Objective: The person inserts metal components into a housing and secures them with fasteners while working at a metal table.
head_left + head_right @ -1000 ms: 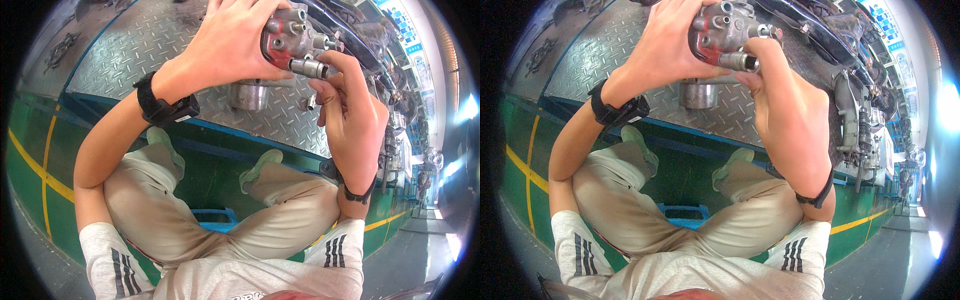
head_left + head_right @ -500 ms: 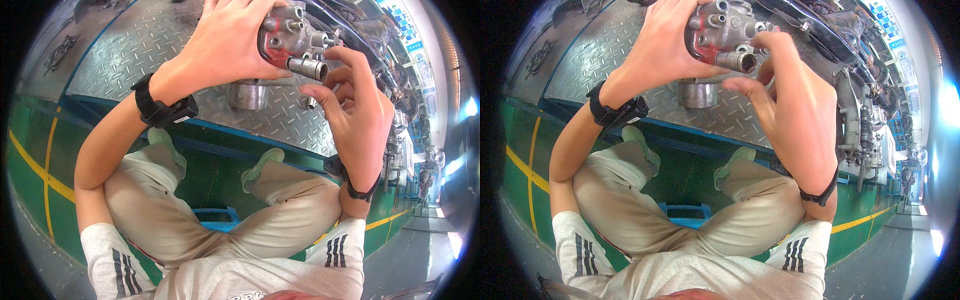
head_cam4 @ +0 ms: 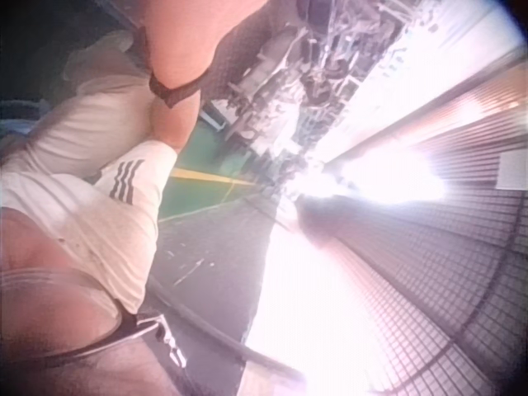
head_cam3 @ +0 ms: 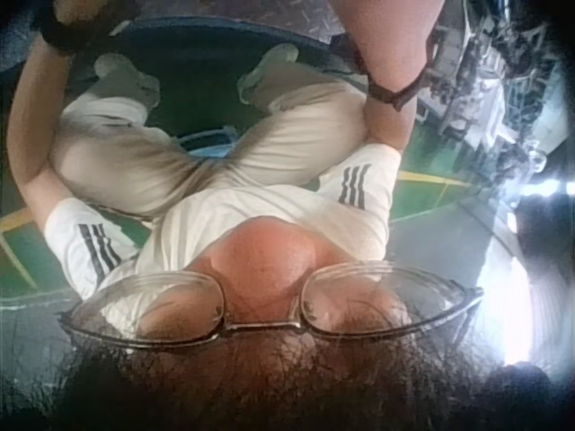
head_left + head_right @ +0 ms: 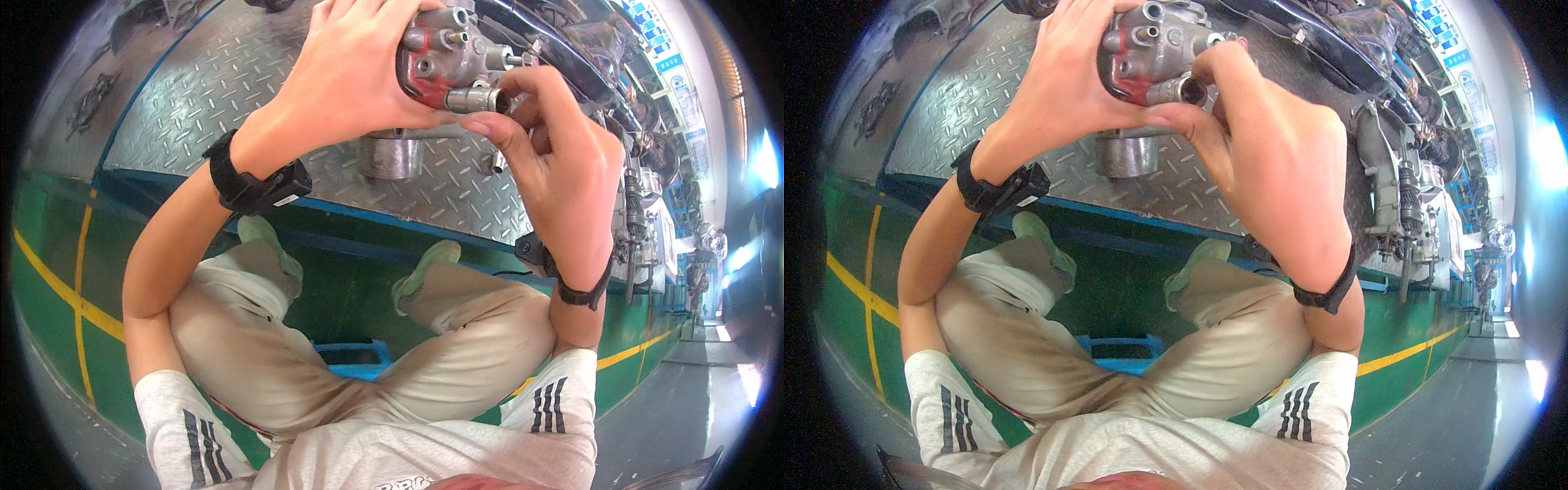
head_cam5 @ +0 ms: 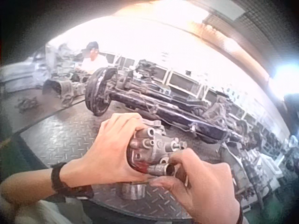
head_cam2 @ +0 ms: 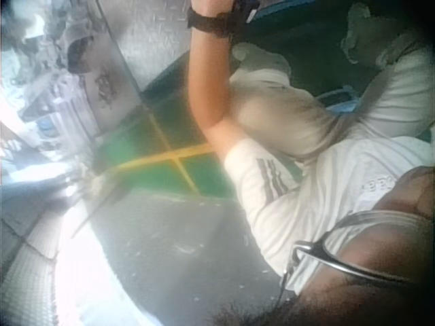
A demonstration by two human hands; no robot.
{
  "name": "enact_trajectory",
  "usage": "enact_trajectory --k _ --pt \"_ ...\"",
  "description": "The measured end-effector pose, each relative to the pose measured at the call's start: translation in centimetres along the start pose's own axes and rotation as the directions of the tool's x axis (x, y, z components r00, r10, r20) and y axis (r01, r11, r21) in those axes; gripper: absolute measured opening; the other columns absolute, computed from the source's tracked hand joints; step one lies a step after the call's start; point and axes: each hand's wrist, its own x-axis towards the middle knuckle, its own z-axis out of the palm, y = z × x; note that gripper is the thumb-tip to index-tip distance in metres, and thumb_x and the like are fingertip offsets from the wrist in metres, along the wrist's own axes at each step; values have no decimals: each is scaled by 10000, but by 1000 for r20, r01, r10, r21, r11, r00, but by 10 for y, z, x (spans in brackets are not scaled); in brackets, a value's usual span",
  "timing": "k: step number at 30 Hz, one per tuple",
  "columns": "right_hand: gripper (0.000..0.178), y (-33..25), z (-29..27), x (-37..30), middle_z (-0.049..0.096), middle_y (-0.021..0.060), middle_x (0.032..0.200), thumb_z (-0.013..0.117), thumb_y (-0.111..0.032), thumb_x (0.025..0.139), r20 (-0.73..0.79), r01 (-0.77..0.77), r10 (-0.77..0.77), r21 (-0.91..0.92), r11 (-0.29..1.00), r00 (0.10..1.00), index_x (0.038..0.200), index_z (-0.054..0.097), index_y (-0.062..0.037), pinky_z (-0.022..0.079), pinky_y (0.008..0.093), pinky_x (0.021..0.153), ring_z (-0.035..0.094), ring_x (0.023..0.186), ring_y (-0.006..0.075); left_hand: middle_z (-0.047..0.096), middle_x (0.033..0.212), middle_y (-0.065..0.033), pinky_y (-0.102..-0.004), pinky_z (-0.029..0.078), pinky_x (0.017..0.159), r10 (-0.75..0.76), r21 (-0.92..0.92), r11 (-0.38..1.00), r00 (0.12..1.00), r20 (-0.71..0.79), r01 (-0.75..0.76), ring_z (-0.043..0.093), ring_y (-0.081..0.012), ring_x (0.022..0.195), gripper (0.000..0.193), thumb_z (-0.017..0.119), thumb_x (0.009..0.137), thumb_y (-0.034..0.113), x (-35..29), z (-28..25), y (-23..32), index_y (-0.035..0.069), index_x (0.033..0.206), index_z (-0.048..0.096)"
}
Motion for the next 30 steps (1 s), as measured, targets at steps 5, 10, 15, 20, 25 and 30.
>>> enact_trajectory --k 5,10,15,20,25,30 --pt "327 0 4 1 662 67 808 858 -163 836 -50 3 6 186 983 999 1104 685 -91 466 312 555 588 583 170 556 1332 -146 -490 381 1069 36 -8 999 998 55 -35 500 -366 1271 878 964 589 379 4 -8 4 63 1306 568" --pt "302 9 20 2 663 115 848 804 -71 863 -113 109 -97 100 989 989 1137 680 -88 506 362 622 631 686 301 591 1328 -148 -494 386 1071 98 -36 995 995 33 -97 528 -359 1251 936 1009 565 434 10 4 8 55 1305 579" --pt "318 7 14 3 668 111 853 750 -9 860 -151 110 -78 220 969 986 1159 677 -88 515 368 644 650 713 314 566 1295 -192 -500 409 1050 88 33 996 996 12 -88 524 -380 1243 958 1023 550 421 9 5 3 20 1283 555" --pt "365 -3 4 -4 661 129 852 722 20 854 27 -81 76 267 960 997 1199 660 -80 508 381 635 643 726 325 535 1323 -218 -510 409 1064 109 39 993 994 27 -110 516 -405 1245 1007 1035 533 405 8 4 1 1 1297 518" --pt "389 10 6 -7 622 151 816 706 30 861 72 -54 49 74 996 996 1225 639 -90 500 395 632 617 715 346 517 1349 -236 -519 409 1080 103 6 995 994 29 -103 508 -420 1253 1024 1040 529 375 10 8 5 -8 1312 501" --pt "394 3 4 -7 635 174 840 726 -33 893 -26 19 -12 258 966 1000 1261 594 -82 498 400 647 623 713 362 514 1361 -245 -515 410 1084 67 56 996 996 67 -71 506 -426 1266 1064 1048 511 395 8 5 5 -13 1322 494"
